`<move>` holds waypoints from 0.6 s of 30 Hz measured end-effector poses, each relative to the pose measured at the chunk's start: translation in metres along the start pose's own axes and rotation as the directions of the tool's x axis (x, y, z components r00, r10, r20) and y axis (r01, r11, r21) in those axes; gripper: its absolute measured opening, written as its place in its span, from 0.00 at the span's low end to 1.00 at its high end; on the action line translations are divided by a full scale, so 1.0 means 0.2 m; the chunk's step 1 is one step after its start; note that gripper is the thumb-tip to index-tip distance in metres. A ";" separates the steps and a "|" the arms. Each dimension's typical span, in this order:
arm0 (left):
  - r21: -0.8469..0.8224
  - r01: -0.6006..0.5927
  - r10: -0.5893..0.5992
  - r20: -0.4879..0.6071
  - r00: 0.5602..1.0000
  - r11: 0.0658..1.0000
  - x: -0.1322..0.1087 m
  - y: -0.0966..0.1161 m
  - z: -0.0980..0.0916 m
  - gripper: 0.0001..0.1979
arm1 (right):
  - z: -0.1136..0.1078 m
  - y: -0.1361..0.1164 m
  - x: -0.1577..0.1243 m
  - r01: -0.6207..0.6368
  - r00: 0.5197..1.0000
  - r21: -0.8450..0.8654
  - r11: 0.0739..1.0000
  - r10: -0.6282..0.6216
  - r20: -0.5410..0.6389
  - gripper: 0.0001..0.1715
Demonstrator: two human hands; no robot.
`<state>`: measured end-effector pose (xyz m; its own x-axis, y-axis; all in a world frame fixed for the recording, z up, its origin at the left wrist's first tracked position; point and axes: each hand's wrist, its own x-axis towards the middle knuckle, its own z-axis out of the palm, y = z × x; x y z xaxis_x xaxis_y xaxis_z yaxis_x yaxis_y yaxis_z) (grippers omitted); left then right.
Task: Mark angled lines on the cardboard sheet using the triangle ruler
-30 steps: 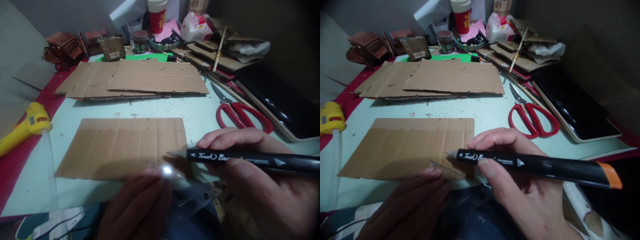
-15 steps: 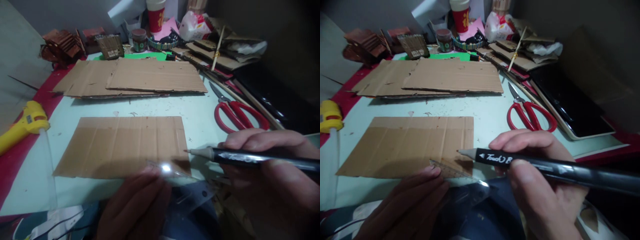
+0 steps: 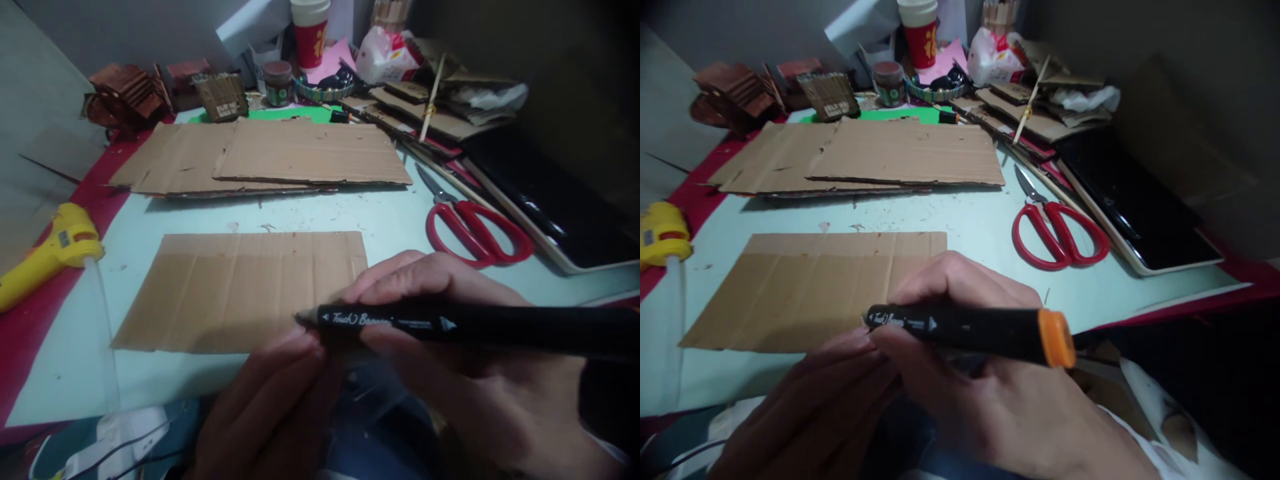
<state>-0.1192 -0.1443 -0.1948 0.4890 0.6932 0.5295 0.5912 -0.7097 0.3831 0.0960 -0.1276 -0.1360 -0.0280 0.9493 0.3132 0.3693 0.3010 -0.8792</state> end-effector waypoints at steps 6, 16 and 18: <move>0.011 -0.064 0.064 0.014 0.998 0.998 0.01 -0.02 -0.01 0.23 | 0.01 0.01 0.02 0.016 0.999 0.002 1.000 -0.016 0.041 0.04; 0.025 -0.071 0.069 0.063 0.996 0.997 0.00 -0.03 -0.02 0.25 | 0.02 0.01 0.02 0.008 0.999 0.008 1.000 -0.009 0.045 0.04; 0.039 -0.105 0.102 0.060 0.993 0.994 0.00 -0.04 -0.02 0.26 | 0.02 0.02 0.02 0.009 0.999 -0.005 1.000 -0.009 0.050 0.04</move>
<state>-0.1261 -0.1390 -0.1944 0.5845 0.6234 0.5194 0.5617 -0.7728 0.2955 0.0937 -0.1225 -0.1387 -0.0775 0.9500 0.3023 0.3736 0.3088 -0.8747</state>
